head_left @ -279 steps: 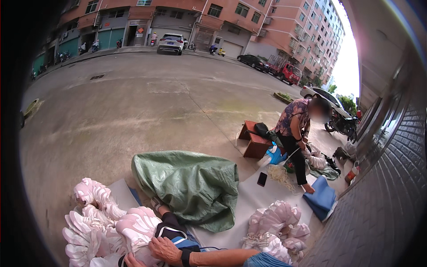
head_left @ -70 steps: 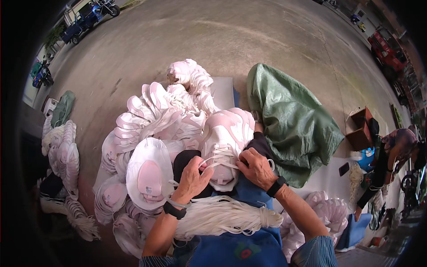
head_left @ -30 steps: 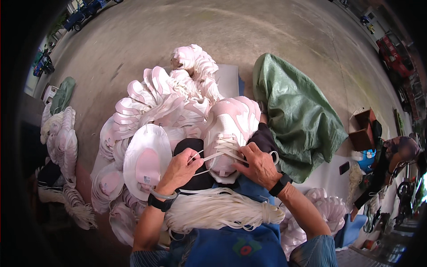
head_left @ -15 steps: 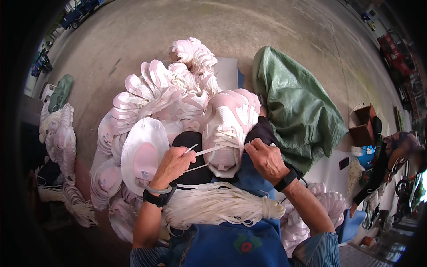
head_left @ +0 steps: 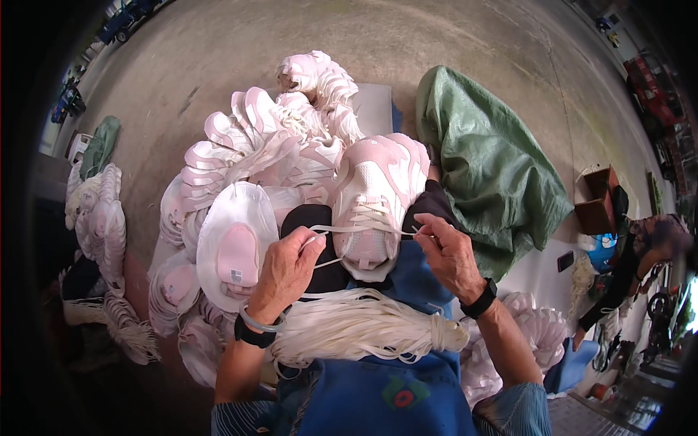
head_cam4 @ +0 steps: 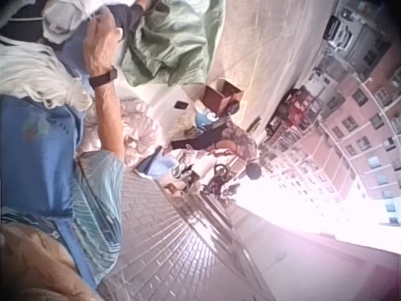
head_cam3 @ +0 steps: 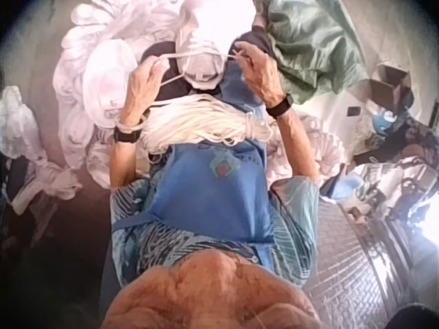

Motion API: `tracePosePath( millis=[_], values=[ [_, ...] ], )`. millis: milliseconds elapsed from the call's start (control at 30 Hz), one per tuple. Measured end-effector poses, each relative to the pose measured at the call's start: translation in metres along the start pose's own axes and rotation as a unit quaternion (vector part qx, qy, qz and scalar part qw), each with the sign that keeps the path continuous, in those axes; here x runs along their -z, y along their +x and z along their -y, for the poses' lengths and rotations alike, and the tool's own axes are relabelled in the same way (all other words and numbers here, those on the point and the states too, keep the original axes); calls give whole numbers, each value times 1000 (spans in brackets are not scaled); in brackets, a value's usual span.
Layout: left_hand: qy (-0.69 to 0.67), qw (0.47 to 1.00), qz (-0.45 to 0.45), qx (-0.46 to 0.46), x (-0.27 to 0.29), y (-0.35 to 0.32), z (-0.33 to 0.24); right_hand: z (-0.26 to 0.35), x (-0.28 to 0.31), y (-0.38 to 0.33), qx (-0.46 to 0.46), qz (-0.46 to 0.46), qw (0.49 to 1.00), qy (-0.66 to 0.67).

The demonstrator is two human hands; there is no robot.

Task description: The recorder is lacing and organizing a large pile of pink and white sneakers outdoors.

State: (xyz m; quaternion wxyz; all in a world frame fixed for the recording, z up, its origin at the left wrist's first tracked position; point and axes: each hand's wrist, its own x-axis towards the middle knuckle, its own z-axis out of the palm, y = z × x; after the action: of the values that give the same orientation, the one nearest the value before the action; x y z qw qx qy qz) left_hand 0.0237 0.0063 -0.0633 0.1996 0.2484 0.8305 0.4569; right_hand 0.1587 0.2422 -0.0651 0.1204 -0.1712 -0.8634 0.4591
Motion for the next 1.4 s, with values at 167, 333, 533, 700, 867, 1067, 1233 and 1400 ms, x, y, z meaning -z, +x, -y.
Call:
tracePosePath(
  millis=[167, 333, 533, 700, 867, 1067, 1233, 1400],
  values=[
    [15, 992, 120, 31, -14, -5, -1, -10, -11, -7, 48, 74, 994, -63],
    [51, 990, 126, 36, -23, -7, 14, -19, -26, -7, 77, 59, 991, -98],
    [8, 992, 122, 33, -19, -1, 21, -25, -22, 17, 63, -21, 988, -138],
    [-33, 996, 85, 20, -21, -2, 19, -23, -16, 14, 86, 0, 994, -69],
    [-34, 998, 42, -11, -22, 4, 4, -16, -18, 6, 83, 41, 993, -68],
    [98, 992, 25, -70, -27, -1, 10, 2, -26, 2, 66, 40, 994, -83],
    [44, 995, 24, -85, -28, -1, 4, -12, -23, 6, 70, 89, 990, -87],
    [-43, 996, 75, -20, -29, -8, 14, 28, -19, -1, -33, 170, 983, 53]
  ],
)
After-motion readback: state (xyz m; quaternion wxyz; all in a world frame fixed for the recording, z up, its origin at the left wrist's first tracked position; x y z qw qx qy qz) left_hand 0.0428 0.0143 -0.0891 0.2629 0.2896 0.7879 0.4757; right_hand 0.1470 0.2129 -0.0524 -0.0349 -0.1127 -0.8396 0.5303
